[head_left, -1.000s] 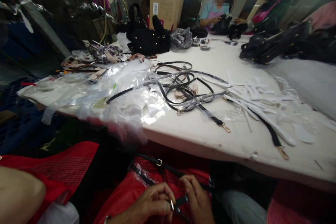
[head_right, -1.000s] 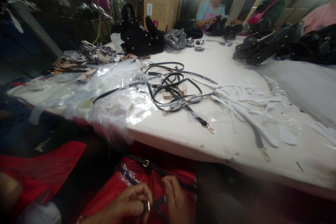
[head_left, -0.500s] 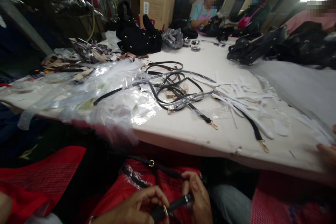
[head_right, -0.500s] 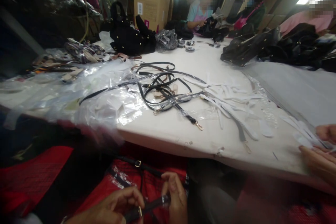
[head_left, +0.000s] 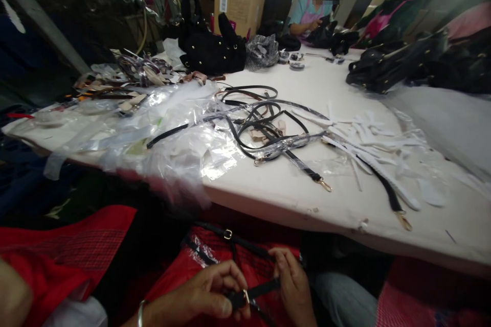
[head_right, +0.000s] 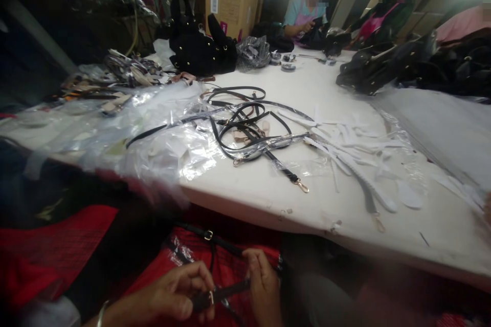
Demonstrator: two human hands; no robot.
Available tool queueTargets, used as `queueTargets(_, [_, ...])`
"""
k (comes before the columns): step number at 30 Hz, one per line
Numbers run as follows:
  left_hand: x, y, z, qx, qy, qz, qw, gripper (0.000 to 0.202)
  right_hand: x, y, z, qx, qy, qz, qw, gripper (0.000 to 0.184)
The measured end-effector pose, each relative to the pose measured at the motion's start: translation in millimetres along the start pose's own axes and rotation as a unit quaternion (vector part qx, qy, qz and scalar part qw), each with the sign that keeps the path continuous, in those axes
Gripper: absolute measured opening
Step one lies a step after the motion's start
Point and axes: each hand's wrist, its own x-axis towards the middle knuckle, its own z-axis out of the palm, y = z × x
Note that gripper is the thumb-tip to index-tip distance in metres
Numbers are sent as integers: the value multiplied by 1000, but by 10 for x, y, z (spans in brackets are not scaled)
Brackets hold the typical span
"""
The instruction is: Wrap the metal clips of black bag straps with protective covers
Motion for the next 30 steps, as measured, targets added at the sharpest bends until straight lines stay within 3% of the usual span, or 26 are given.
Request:
queueTargets(6, [236, -56, -24, -41, 27, 9, 999, 48, -53, -195, -70, -60, -116, -42, 991, 39])
queueTargets(13, [480, -1, 116, -41, 4, 8, 999, 38, -1, -126, -163, 38, -5, -5, 999, 34])
queueTargets(18, [558, -27, 145, -40, 22, 14, 999, 48, 0, -50, -137, 67, 13, 8, 998, 36])
queueTargets(23, [569, 10, 221, -42, 67, 14, 997, 42, 23, -44, -136, 94, 35, 14, 995, 38])
queueTargets(30, [563, -30, 142, -44, 25, -8, 999, 35, 38, -21, -202, 123, 41, 34, 991, 38])
